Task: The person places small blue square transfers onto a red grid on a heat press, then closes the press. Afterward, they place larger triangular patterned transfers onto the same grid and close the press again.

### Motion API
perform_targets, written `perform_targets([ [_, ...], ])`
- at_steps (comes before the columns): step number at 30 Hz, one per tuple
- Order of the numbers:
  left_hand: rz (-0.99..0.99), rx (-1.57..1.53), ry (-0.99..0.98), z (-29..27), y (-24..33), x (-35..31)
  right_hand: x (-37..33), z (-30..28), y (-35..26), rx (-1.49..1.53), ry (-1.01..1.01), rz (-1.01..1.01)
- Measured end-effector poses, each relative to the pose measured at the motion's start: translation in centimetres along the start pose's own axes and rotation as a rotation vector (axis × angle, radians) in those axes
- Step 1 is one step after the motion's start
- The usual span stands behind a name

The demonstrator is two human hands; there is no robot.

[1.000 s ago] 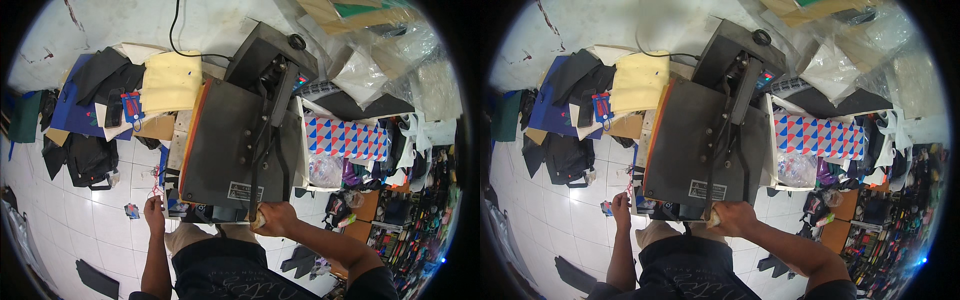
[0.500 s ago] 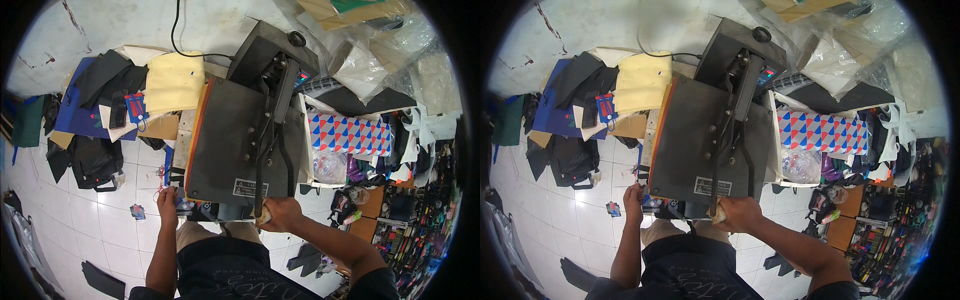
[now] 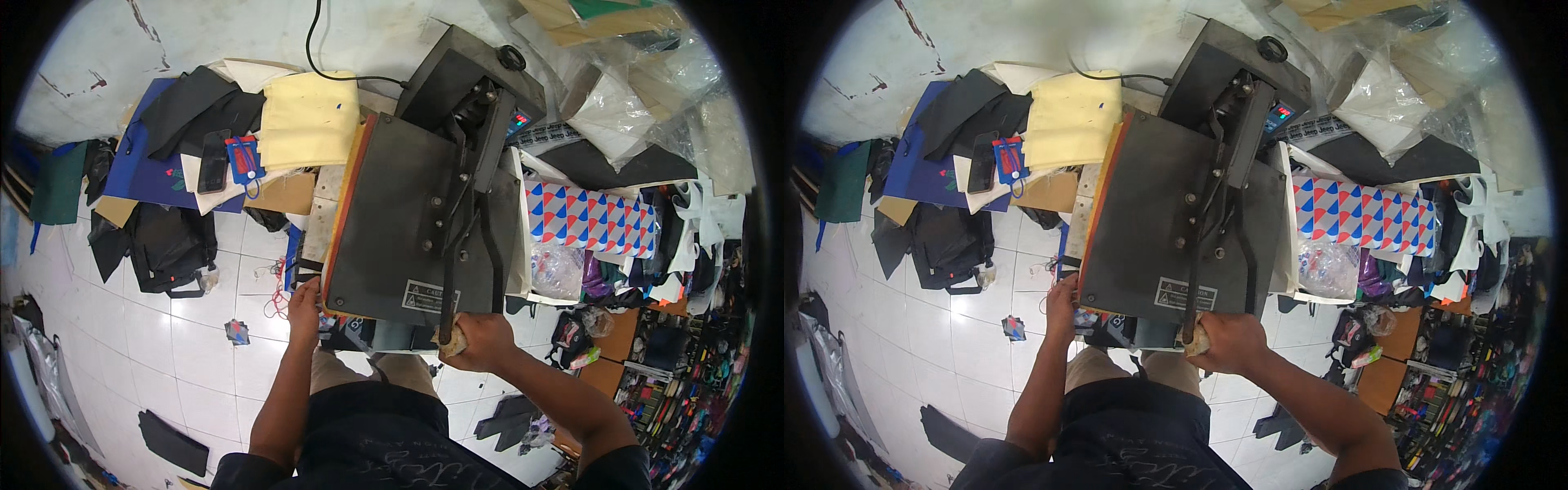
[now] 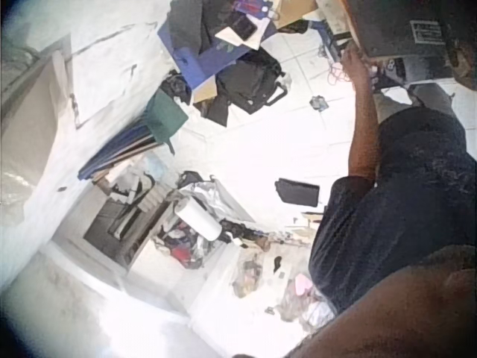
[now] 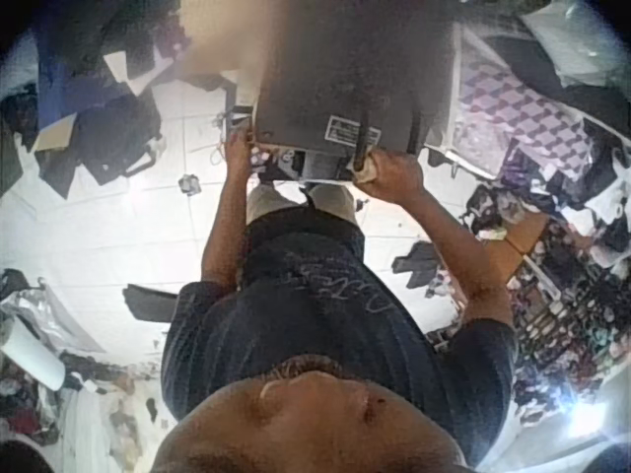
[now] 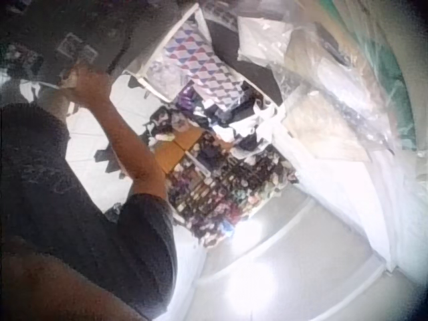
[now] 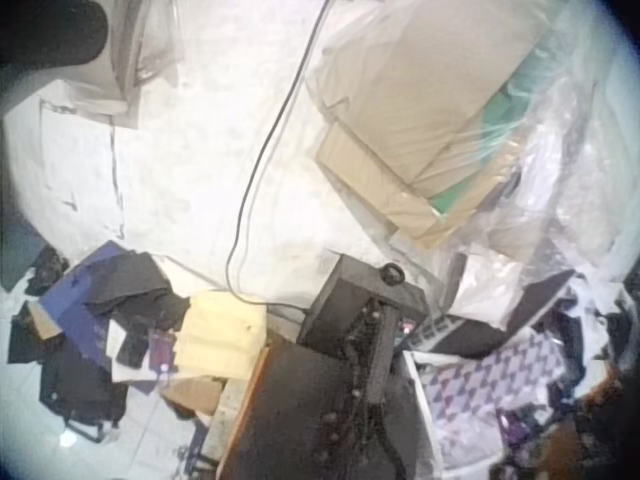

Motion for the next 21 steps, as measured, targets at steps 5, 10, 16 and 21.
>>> perform_targets([
  [5,-0.051,0.027,-0.035,0.4,-0.1,0.1,-0.1,0.0,-0.1,-0.017,0.046,-0.039],
  [10,-0.056,0.035,-0.111,0.7,0.0,0.2,-0.2,0.2,0.1,-0.021,0.010,0.003],
  [16,-0.051,-0.067,-0.152,1.4,0.0,0.1,-0.1,-0.1,-0.2,-0.013,0.027,-0.019],
  [21,-0.073,-0.194,-0.195,1.2,-0.9,0.7,-0.1,0.2,0.0,-0.014,0.020,-0.008],
])
Point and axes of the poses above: each hand's wrist, its own x-axis towards the middle knuckle, its own z-axis out of the palm, y = z × x, the point moved 4 cm from there along x, towards the middle knuckle, and after that the axes turned 6 degrees about x, right-handed, at the moved point
